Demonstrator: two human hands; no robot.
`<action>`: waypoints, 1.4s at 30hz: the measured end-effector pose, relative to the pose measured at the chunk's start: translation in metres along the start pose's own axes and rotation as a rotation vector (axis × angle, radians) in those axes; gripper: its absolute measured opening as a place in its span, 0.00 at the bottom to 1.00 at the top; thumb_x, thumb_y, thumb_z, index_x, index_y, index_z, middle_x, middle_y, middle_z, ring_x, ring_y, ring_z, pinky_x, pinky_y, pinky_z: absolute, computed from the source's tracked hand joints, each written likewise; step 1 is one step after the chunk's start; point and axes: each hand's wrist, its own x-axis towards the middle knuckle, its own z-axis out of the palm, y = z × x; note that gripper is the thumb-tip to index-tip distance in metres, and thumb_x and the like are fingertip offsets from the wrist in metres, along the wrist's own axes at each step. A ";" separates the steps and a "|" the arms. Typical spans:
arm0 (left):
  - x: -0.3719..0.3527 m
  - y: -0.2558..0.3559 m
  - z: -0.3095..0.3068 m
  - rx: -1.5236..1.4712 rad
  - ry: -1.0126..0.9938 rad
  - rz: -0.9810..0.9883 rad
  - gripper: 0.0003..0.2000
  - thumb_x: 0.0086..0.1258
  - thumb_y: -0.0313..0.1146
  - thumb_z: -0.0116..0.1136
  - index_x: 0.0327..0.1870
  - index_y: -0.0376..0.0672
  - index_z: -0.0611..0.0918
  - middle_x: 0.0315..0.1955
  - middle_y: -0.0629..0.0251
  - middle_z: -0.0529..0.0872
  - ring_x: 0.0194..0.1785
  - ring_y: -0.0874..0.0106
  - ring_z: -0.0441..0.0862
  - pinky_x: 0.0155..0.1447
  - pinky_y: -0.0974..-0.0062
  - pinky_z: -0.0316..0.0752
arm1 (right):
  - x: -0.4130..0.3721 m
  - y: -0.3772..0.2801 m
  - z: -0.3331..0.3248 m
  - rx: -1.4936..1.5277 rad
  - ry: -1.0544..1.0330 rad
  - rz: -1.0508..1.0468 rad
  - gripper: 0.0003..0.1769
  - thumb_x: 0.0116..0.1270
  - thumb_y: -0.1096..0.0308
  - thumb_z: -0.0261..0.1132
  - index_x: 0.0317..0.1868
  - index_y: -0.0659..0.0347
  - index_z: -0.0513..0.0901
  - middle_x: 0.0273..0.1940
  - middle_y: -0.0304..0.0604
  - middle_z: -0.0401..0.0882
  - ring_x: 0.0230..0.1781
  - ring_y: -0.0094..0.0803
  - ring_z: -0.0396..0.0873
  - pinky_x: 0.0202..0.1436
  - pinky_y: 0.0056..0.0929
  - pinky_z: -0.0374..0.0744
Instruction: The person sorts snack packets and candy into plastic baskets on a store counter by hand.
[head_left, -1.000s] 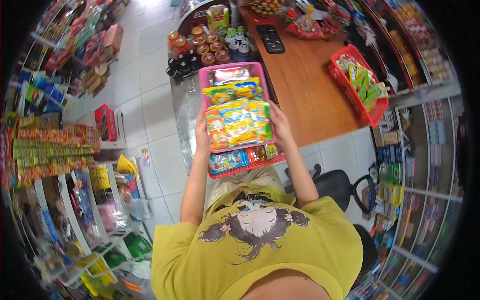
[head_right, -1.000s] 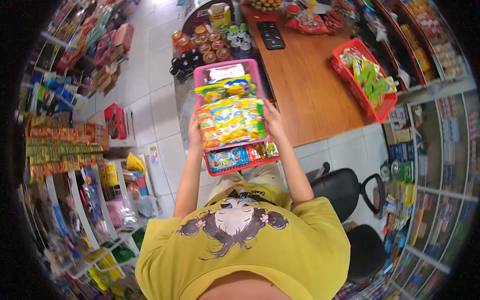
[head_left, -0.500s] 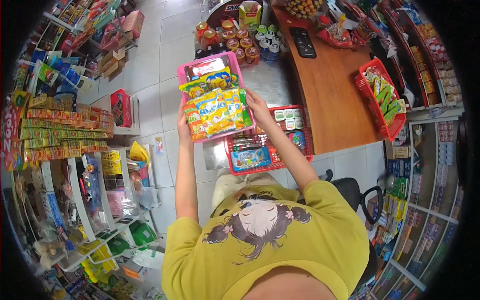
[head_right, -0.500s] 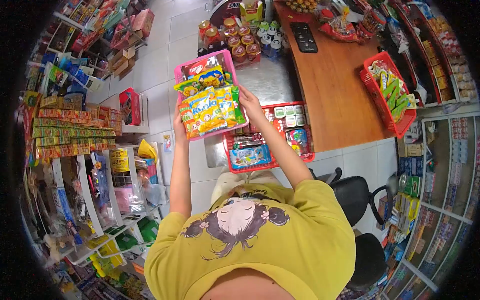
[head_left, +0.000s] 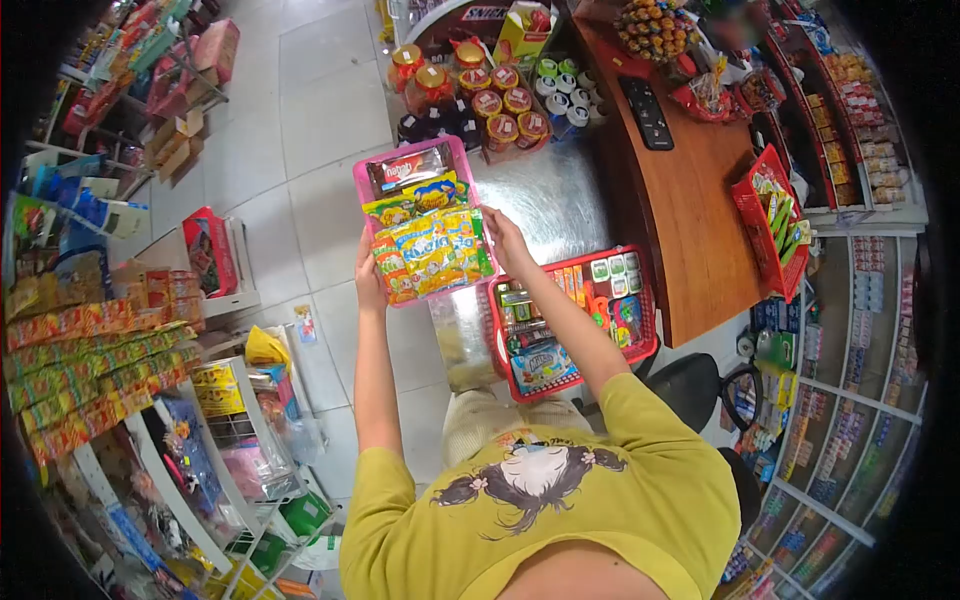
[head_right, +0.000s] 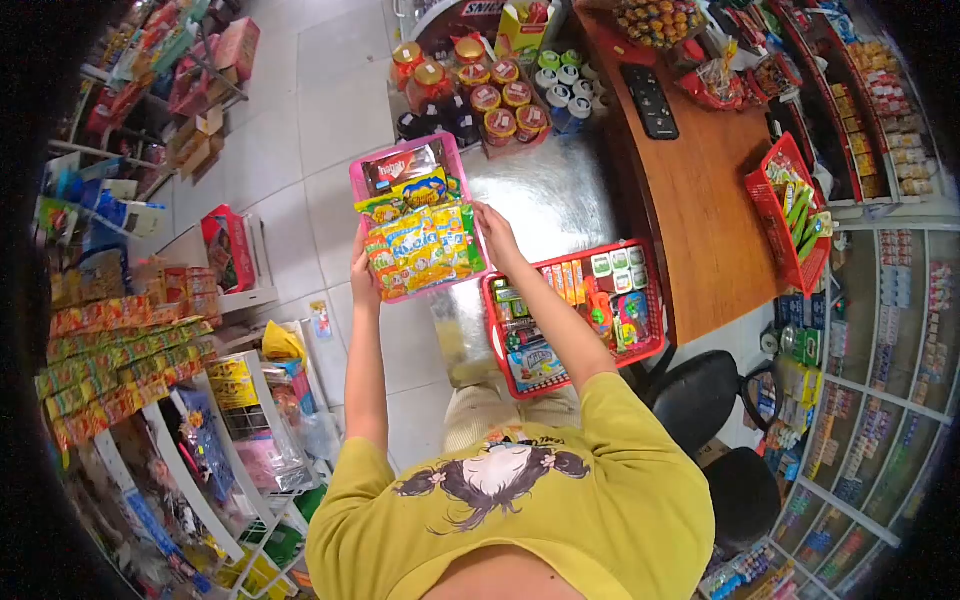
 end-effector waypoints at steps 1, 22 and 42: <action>0.003 -0.004 -0.006 -0.002 0.011 -0.031 0.22 0.58 0.23 0.30 0.57 0.39 0.57 0.54 0.59 0.62 0.56 0.66 0.61 0.57 0.70 0.60 | 0.005 0.007 -0.005 0.014 0.025 0.028 0.20 0.63 0.62 0.41 0.50 0.68 0.63 0.51 0.44 0.63 0.54 0.28 0.59 0.57 0.25 0.56; 0.018 -0.039 -0.030 0.028 0.067 -0.185 0.23 0.57 0.28 0.32 0.57 0.38 0.56 0.54 0.57 0.62 0.56 0.63 0.60 0.57 0.67 0.57 | -0.012 0.005 -0.005 -0.112 0.309 0.081 0.22 0.63 0.60 0.43 0.49 0.71 0.64 0.47 0.49 0.67 0.47 0.30 0.66 0.52 0.24 0.63; 0.018 -0.047 -0.053 0.094 0.069 -0.205 0.22 0.58 0.28 0.30 0.57 0.40 0.57 0.54 0.59 0.61 0.57 0.64 0.59 0.59 0.66 0.54 | -0.236 0.095 -0.164 0.444 1.034 -0.074 0.14 0.59 0.61 0.51 0.42 0.59 0.65 0.38 0.42 0.71 0.38 0.37 0.72 0.40 0.43 0.72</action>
